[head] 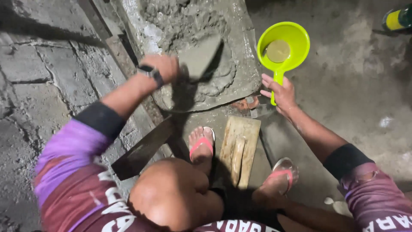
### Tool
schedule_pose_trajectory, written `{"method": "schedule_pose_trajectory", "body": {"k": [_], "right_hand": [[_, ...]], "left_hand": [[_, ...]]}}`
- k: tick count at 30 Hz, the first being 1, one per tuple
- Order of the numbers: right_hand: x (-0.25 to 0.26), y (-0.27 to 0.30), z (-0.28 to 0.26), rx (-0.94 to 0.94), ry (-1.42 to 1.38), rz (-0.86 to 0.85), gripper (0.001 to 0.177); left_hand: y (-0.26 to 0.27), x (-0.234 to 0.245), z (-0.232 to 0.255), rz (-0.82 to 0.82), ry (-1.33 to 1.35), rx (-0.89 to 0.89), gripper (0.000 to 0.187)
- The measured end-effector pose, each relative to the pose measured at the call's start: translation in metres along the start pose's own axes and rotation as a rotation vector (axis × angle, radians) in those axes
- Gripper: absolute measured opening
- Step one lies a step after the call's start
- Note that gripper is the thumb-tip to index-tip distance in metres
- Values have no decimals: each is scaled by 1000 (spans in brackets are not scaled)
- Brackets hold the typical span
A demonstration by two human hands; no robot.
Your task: Mixing cement mortar on a board using a trowel and adding water from a scoop to reach the desired consistency.
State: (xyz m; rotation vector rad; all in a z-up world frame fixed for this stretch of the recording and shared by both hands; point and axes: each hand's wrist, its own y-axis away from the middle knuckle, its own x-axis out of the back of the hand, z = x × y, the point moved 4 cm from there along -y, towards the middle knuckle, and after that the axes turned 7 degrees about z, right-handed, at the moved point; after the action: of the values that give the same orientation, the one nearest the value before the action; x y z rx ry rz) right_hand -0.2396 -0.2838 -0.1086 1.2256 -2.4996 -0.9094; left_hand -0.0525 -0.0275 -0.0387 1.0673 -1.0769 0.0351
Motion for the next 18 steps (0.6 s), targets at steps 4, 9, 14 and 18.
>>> {"method": "schedule_pose_trajectory", "body": {"k": [4, 9, 14, 18], "right_hand": [[-4, 5, -7, -19, -13, 27, 37], [-5, 12, -10, -17, 14, 17, 34], [-5, 1, -9, -6, 0, 11, 36], [-8, 9, -11, -34, -11, 33, 36]], "left_hand": [[-27, 6, -21, 111, 29, 65, 30], [-14, -51, -3, 88, -36, 5, 25], [-4, 8, -4, 99, -183, 82, 43], [-35, 30, -38, 200, -43, 65, 42]]}}
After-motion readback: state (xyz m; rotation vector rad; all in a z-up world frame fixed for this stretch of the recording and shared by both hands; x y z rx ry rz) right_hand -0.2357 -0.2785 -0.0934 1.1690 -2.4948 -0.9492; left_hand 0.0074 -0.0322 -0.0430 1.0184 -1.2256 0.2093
